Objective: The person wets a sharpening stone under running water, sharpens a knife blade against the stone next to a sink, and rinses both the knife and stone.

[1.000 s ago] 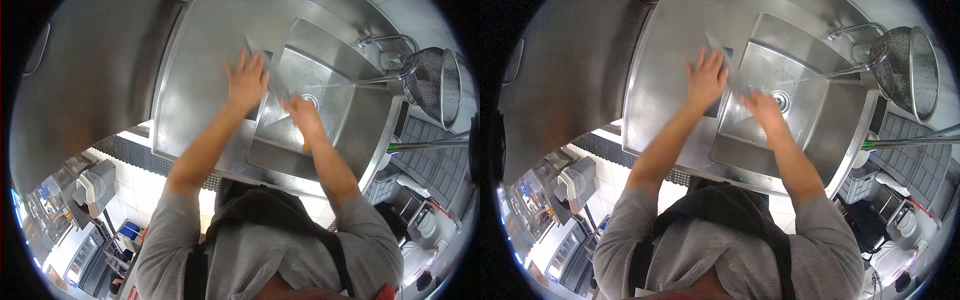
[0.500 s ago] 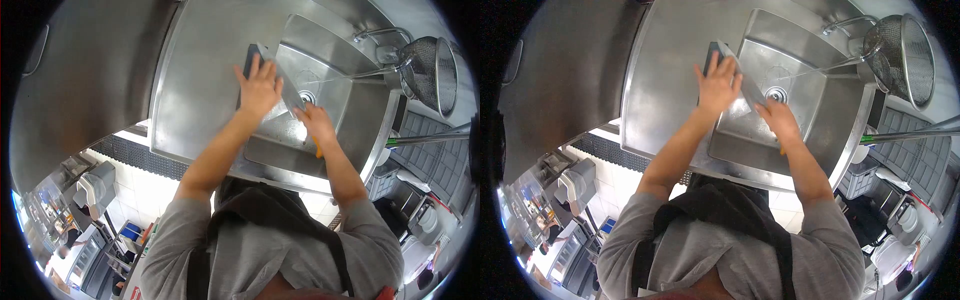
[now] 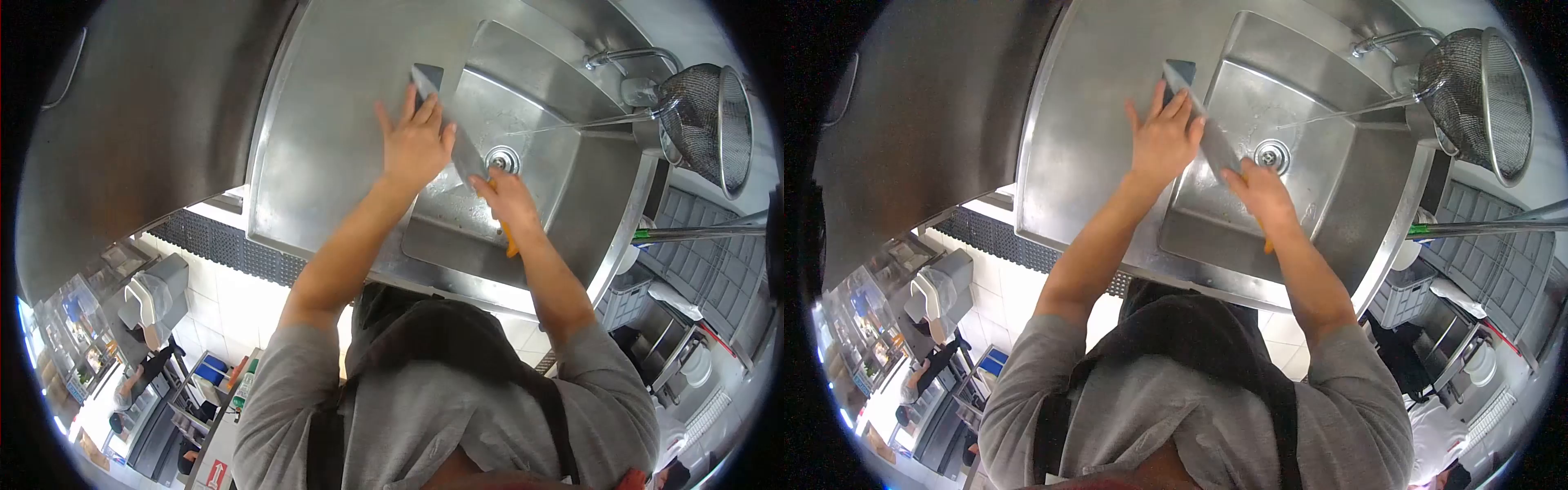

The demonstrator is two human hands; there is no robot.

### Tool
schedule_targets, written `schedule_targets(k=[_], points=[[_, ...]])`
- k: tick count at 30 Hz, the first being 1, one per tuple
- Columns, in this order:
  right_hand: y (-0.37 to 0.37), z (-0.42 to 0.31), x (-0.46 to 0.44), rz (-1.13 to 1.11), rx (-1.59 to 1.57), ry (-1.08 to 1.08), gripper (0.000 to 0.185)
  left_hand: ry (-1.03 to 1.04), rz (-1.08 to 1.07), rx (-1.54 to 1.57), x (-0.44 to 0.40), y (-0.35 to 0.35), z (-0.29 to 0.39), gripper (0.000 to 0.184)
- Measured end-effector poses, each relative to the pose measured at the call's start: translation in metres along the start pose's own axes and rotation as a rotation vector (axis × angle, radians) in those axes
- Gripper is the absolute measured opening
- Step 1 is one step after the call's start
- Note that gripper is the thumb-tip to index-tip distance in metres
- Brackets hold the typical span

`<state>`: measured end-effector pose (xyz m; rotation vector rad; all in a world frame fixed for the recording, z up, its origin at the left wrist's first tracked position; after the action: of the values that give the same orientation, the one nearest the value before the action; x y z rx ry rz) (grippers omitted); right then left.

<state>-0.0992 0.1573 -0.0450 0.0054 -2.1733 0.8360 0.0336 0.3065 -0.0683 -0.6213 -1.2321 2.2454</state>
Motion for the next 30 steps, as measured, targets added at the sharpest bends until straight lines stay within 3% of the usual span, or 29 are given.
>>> schedule_targets(k=[3,6,8,11,13,15,20,22,24,27,30], points=[[0.024,0.032,0.038,0.001,0.17,-0.102,0.048,-0.032,-0.047,0.067,0.071,-0.011,0.011,0.049],[0.022,0.056,0.05,-0.082,0.069,-0.039,0.05,-0.026,-0.129,0.089,0.085,-0.01,0.03,0.051],[-0.001,0.025,0.019,0.053,0.255,-0.086,0.052,-0.024,-0.088,0.047,0.043,0.003,0.01,0.052],[-0.022,-0.034,-0.066,0.16,0.178,-0.167,0.047,-0.044,0.093,-0.053,-0.046,0.012,-0.041,0.054],[-0.026,-0.069,-0.091,0.192,0.189,-0.21,0.046,-0.049,0.105,-0.053,-0.089,-0.002,-0.08,0.049],[-0.027,-0.09,-0.091,0.038,0.07,-0.091,0.045,-0.037,0.07,-0.064,-0.077,-0.01,-0.091,0.05],[0.023,-0.037,-0.028,0.045,0.163,-0.211,0.046,-0.144,-0.066,-0.082,0.036,-0.021,-0.045,0.056],[0.025,-0.032,-0.023,-0.051,0.297,-0.247,0.048,-0.143,-0.064,-0.089,0.023,-0.025,-0.048,0.057],[0.019,-0.035,-0.074,0.216,0.292,-0.426,0.055,-0.099,0.027,-0.072,-0.009,-0.014,-0.07,0.056],[-0.034,-0.093,-0.124,0.215,0.194,-0.309,0.052,-0.018,0.109,-0.071,-0.105,-0.011,-0.108,0.052],[-0.029,-0.094,-0.112,0.209,0.16,-0.25,0.047,-0.009,0.065,-0.051,-0.111,-0.015,-0.102,0.052]])
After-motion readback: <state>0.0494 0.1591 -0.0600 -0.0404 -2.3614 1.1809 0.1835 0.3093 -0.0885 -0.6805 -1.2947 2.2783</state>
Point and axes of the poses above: each hand's wrist, its own x-axis away from the middle knuckle, its own y-axis out of the palm, z = x × y, the point moved 2 cm from there along -x, towards the middle knuckle, and after that the axes turned 8 degrees about x, right-handed, at the moved point
